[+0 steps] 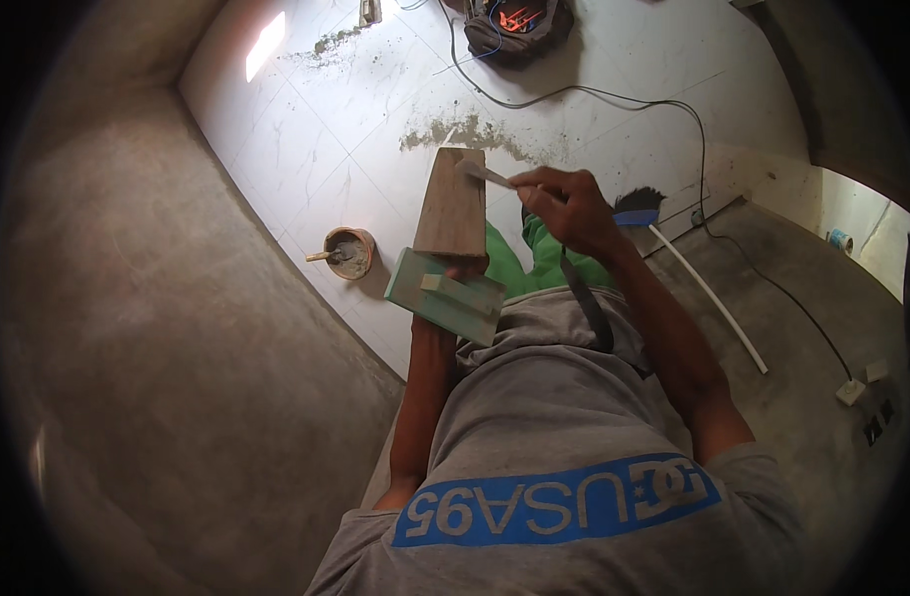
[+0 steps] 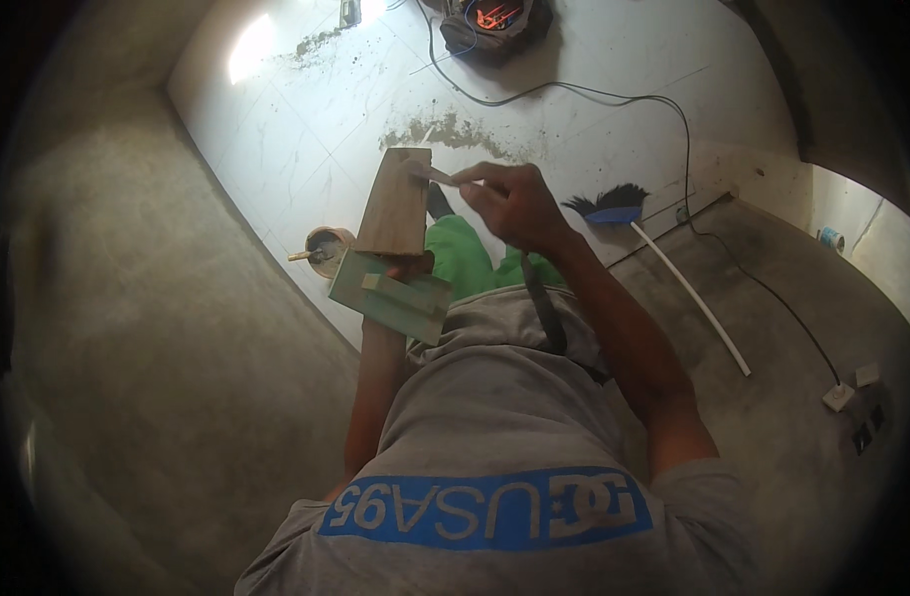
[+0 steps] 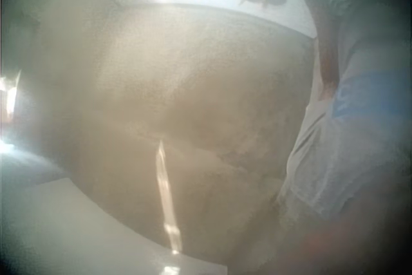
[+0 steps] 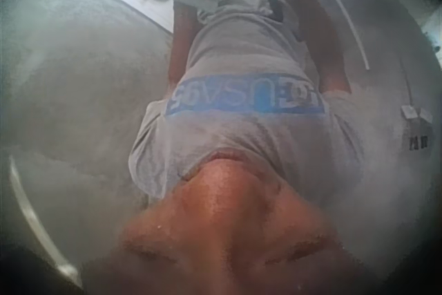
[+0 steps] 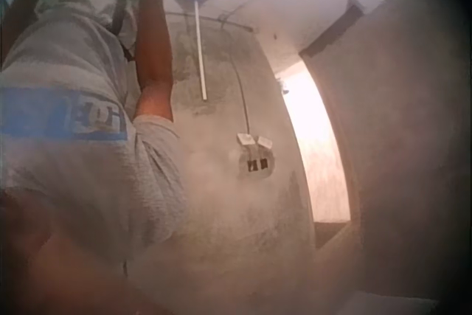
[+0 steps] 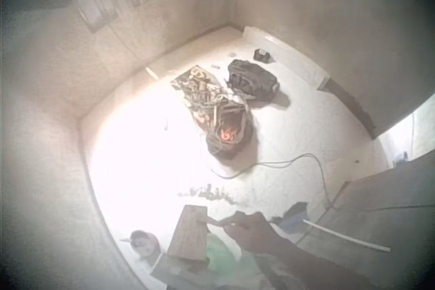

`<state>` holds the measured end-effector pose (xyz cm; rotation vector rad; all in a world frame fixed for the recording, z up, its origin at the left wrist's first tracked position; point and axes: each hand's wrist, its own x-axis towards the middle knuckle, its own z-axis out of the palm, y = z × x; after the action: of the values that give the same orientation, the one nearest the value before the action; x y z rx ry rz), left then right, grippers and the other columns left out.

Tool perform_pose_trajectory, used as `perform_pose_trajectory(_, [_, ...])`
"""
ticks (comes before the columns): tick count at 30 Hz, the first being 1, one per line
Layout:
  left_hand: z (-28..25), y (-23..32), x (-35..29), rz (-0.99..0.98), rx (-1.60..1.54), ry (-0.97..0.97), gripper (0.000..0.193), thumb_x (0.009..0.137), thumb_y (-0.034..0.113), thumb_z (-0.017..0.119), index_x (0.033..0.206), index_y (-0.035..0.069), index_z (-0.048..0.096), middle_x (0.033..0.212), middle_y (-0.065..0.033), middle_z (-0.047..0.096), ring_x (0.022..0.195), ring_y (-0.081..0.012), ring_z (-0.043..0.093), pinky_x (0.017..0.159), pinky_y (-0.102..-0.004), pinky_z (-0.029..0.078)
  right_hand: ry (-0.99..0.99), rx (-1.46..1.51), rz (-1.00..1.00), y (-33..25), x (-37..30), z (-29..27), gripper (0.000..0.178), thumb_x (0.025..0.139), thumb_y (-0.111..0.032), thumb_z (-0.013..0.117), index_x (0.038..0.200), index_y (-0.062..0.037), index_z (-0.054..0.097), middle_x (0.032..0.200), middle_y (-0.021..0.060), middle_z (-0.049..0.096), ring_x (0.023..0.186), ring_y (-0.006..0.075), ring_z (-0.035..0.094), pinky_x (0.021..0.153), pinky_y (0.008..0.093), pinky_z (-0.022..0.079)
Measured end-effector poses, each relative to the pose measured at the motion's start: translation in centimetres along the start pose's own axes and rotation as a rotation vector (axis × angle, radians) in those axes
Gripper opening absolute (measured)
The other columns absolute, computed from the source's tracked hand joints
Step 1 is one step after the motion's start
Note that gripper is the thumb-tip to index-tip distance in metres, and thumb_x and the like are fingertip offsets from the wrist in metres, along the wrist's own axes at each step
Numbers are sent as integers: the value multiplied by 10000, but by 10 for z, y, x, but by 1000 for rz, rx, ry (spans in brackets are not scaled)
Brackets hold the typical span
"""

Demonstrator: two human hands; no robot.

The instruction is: The person applies a substance to a small wooden board using a scraper, picks up a hammer and another board from the floor, and hammers the boards into the ceiling structure.

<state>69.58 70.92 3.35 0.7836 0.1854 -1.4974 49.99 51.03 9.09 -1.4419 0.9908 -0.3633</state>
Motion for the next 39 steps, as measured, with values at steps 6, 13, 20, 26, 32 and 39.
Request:
perform_pose_trajectory(6, [1, 3, -4, -8, -21, -24, 369, 925, 170, 755, 1250, 113, 589, 1033, -43, 622, 914, -185, 552, 778, -346, 547, -117, 41, -15, 8, -8, -13, 241, 938, -139, 683, 1107, -12, 798, 700, 32, 681, 647, 65, 560, 603, 269, 451])
perform_pose_trajectory(13, [6, 4, -2, 2, -55, -48, 345, 943, 191, 730, 1245, 105, 588, 1008, -45, 619, 925, -194, 545, 804, -365, 542, -130, 86, -68, 14, -12, -10, 238, 951, -152, 688, 1100, -4, 800, 766, 19, 722, 676, 63, 561, 630, 280, 465])
perform_pose_trajectory(20, [22, 5, -5, 13, -188, -113, 325, 960, 212, 706, 1241, 98, 587, 983, -47, 615, 936, -203, 537, 830, -384, 536, -185, 74, -149, -23, -35, 6, 212, 975, -121, 671, 1120, -14, 783, 611, -21, 578, 578, 19, 444, 518, 248, 348])
perform_pose_trajectory(26, [55, -8, -3, -196, -702, -309, 281, 1084, 367, 496, 1178, 122, 597, 871, -49, 590, 979, -236, 491, 923, -475, 518, 28, 215, -85, -6, -29, 16, 209, 983, -118, 666, 1120, -7, 779, 595, -34, 520, 577, 14, 399, 508, 249, 311])
perform_pose_trajectory(32, [68, -6, 5, -103, -733, -338, 271, 1075, 345, 506, 1147, 94, 580, 823, -39, 549, 922, -214, 459, 892, -447, 519, 117, 249, -19, -36, -57, 8, 236, 989, -141, 664, 1137, 7, 774, 602, -67, 494, 572, 13, 389, 499, 252, 294])
perform_pose_trajectory(39, [59, -8, 7, -39, -475, -353, 344, 1084, 355, 483, 1233, 56, 565, 845, -25, 579, 981, -215, 472, 886, -441, 535, 44, 195, 143, -45, -49, 2, 276, 997, -164, 634, 1145, 26, 769, 639, -27, 592, 575, 34, 448, 516, 267, 350])
